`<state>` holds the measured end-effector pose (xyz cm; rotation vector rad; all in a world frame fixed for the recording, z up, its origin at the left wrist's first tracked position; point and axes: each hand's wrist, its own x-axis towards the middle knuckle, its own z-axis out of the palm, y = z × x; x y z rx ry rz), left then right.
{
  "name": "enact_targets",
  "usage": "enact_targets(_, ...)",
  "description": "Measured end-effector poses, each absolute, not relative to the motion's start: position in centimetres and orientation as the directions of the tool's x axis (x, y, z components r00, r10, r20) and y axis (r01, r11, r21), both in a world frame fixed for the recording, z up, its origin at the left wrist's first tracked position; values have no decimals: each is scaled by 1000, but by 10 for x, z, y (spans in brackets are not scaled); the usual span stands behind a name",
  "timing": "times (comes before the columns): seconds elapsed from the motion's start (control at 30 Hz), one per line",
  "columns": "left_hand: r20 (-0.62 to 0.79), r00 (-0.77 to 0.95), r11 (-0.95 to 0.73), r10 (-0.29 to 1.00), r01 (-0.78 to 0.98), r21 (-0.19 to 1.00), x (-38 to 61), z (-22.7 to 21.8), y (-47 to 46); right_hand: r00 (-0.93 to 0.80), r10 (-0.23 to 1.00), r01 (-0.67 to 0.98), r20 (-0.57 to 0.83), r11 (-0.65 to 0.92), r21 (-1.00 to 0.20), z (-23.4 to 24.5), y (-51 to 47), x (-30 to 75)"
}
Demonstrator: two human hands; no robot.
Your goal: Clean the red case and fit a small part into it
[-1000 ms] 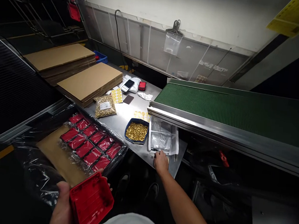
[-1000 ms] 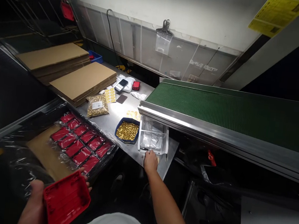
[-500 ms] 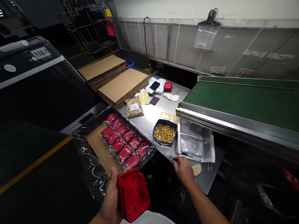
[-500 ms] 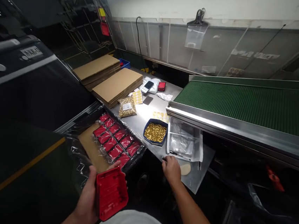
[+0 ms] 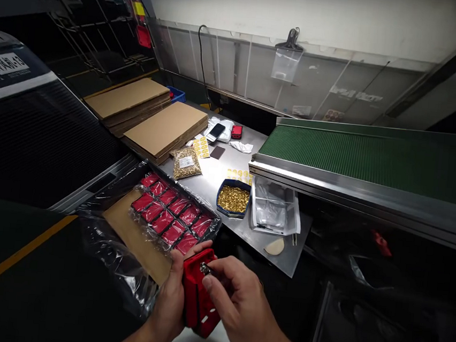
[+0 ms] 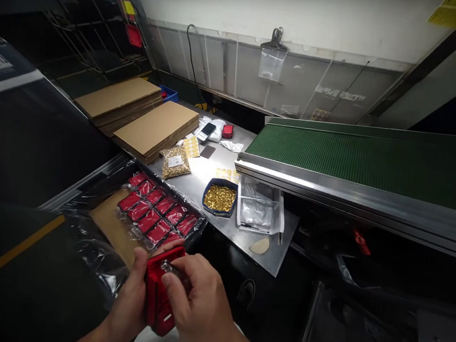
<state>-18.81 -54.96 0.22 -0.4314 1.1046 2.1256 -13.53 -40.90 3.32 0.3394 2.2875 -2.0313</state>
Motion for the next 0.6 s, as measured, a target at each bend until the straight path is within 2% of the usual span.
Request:
enact_targets(0.27, -500, -717, -293, 486, -672, 680, -187, 9, -550, -954, 107, 287, -279, 78, -955, 36, -418, -134)
enact_targets(0.6, -478, -708, -286, 520, -671, 684, -179, -2, -553, -938, 154, 312, -311, -14, -950, 27, -428, -130)
